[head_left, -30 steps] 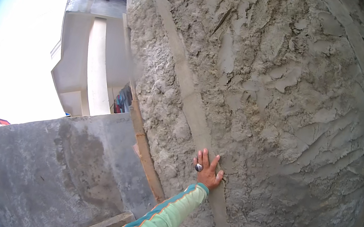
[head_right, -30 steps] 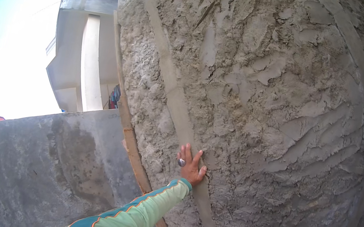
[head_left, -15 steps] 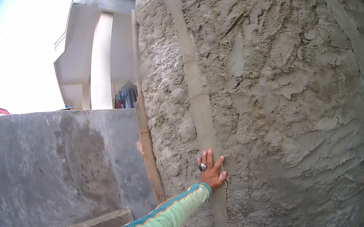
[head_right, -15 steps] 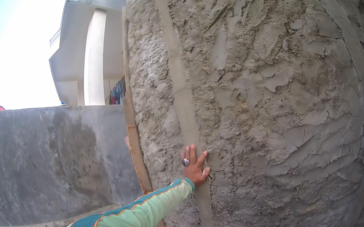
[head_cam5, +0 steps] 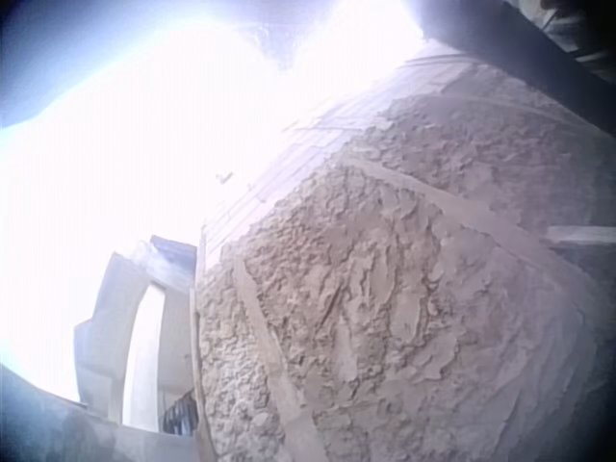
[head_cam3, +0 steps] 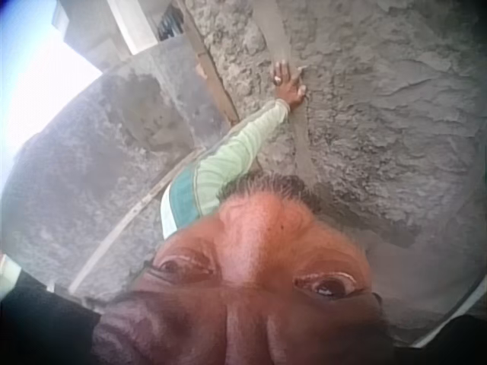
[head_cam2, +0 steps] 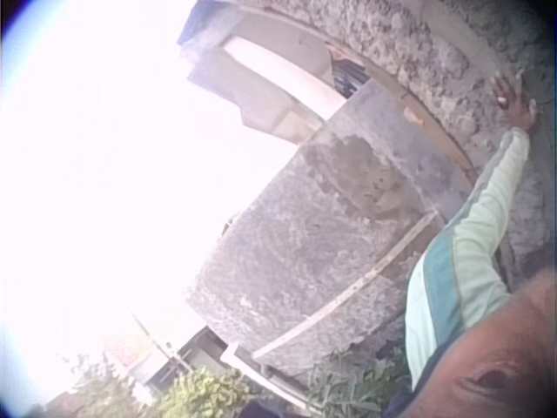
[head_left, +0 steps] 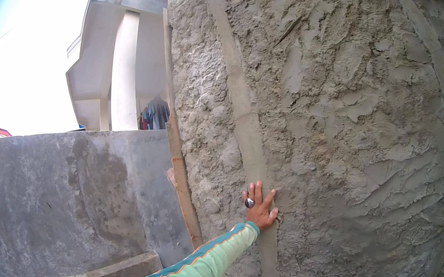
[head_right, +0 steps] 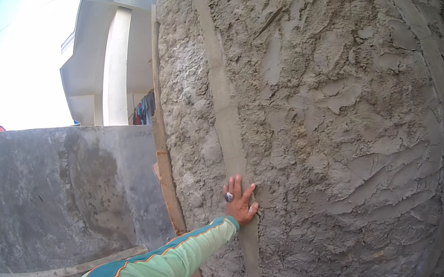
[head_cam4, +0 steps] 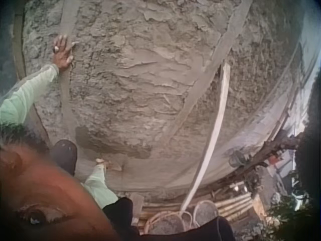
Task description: The person scoops wet cement from a red bucket using a trowel and applies it to a vertical wall. They repeatedly smooth and level the surface with the trowel while standing on a bamboo scaffold.
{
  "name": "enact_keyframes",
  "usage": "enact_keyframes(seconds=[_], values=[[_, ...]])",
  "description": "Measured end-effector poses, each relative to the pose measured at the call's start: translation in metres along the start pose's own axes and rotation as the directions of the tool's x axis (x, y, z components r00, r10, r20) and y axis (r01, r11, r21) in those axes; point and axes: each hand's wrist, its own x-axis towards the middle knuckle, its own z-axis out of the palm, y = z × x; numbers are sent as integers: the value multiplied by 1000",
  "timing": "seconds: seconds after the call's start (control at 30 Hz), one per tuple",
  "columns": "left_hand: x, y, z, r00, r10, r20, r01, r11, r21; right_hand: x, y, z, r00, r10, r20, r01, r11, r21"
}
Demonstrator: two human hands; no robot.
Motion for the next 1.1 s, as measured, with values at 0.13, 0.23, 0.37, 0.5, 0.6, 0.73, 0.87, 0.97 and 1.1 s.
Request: enact_keyframes(seconds=[0.13, 0.23, 0.37, 0.5, 0.6, 0.73, 0.87, 0.97, 1.1], values=[[1, 1, 0, 1000, 7, -5, -7, 1000, -3, 2, 2, -2, 1000, 8, -3, -8, 1000, -13], [1, 1, 1, 1000, 10, -4, -10, 1000, -4, 4, 4, -6, 1000, 15, -8, -15, 1000, -22], [1, 1, 3, 1000, 10, -11, -10, 1000, 2, 8, 6, -9, 1000, 17, -15, -17, 999, -29], [2, 2, 5, 1000, 12, -16, -11, 1000, 14, 12, 11, -13, 999, 21, -26, -23, 999, -42], [3, 3, 4, 1000, 12, -20, -12, 1000, 20, 15, 12, -17, 999, 22, -33, -23, 999, -48], [0, -1, -6, 999, 10, -31, -10, 1000, 28, 19, 24, -26, 999, 34, -41, -37, 997, -73], [-6, -12, -18, 999, 27, -20, -26, 996, 82, 26, 63, -44, 995, 73, -69, -79, 992, -96], [17, 43, 32, 997, 16, -78, -25, 993, -118, 91, 12, -65, 988, -82, -130, 92, 993, 70], [3, -4, 23, 993, 71, -98, -67, 997, 38, 31, 62, -26, 982, -36, -183, 71, 979, 192]])
